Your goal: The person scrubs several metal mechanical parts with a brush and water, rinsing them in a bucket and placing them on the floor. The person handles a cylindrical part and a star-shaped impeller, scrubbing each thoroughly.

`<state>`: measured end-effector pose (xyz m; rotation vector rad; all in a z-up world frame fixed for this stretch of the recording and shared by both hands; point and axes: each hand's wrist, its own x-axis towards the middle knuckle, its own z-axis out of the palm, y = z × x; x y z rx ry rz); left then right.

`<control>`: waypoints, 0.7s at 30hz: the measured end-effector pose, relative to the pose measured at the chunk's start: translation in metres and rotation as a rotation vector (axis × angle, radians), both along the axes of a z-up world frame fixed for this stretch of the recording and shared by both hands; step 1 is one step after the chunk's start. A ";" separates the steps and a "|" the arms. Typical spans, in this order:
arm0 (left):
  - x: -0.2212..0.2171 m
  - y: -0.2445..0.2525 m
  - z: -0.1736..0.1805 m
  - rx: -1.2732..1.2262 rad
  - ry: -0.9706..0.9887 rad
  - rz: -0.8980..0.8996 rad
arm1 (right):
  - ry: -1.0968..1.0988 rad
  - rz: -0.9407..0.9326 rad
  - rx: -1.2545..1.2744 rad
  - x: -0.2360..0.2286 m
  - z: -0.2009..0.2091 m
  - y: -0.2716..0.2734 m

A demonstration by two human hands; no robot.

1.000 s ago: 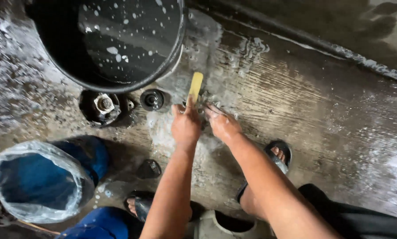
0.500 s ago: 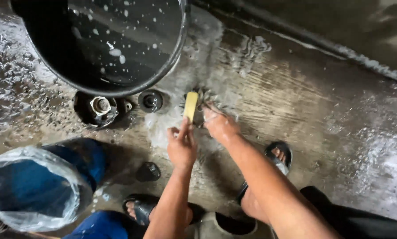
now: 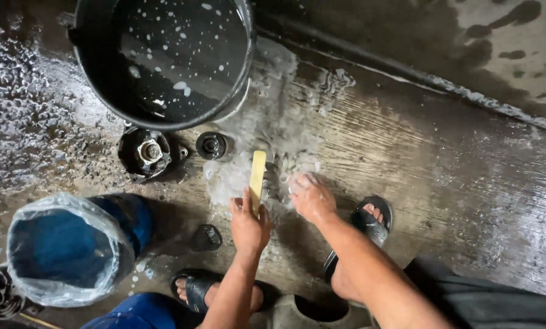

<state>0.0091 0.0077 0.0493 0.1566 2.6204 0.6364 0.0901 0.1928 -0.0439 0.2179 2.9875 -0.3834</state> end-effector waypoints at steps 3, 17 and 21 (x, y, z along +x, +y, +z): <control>0.029 -0.010 0.007 -0.154 0.002 -0.011 | -0.442 -0.229 -0.275 -0.022 0.039 -0.014; 0.003 0.052 -0.015 0.005 0.137 -0.088 | -0.344 0.085 -0.153 -0.033 0.005 0.000; 0.037 0.020 -0.046 -0.096 0.233 -0.048 | -0.332 0.175 -0.045 -0.048 -0.011 0.002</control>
